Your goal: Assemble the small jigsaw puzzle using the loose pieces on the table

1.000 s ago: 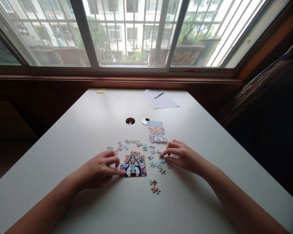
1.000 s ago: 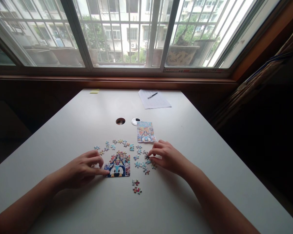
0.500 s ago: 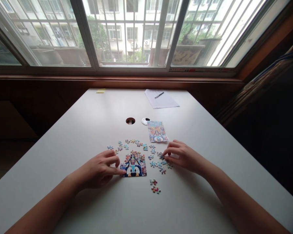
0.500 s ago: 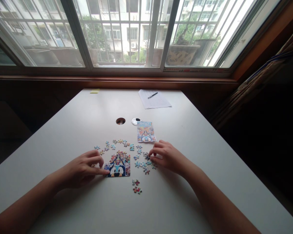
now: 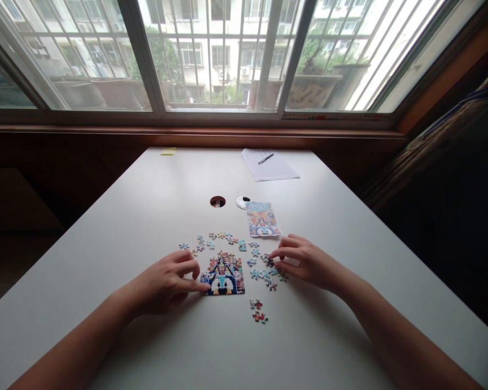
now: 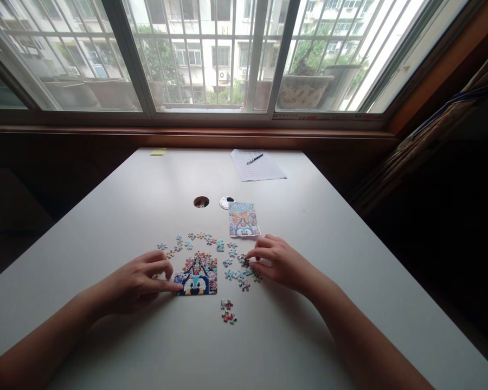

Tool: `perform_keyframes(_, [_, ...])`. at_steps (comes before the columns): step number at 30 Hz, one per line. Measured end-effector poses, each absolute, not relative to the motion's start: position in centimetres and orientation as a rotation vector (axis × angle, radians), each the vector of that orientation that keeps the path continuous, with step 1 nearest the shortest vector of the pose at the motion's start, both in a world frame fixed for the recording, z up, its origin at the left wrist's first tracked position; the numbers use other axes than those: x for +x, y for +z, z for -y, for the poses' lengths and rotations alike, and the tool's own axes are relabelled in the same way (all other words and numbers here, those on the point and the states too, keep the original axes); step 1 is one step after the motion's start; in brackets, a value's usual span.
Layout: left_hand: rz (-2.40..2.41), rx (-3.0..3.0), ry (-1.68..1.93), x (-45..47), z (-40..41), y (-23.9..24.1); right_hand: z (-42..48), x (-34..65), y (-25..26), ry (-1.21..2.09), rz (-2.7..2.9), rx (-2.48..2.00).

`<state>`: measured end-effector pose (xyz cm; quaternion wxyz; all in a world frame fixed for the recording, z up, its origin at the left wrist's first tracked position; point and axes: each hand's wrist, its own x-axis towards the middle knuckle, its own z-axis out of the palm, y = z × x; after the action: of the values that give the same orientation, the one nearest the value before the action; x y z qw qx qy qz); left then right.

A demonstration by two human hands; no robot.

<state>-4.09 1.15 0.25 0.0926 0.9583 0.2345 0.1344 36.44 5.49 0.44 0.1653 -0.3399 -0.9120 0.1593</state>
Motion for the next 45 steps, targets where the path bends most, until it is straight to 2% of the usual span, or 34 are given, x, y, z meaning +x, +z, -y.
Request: perform_keyframes(45, [-0.677, 2.867, 0.431, -3.87, -1.13, 0.45, -5.56, 36.47, 0.15, 0.49, 2.588, -0.891])
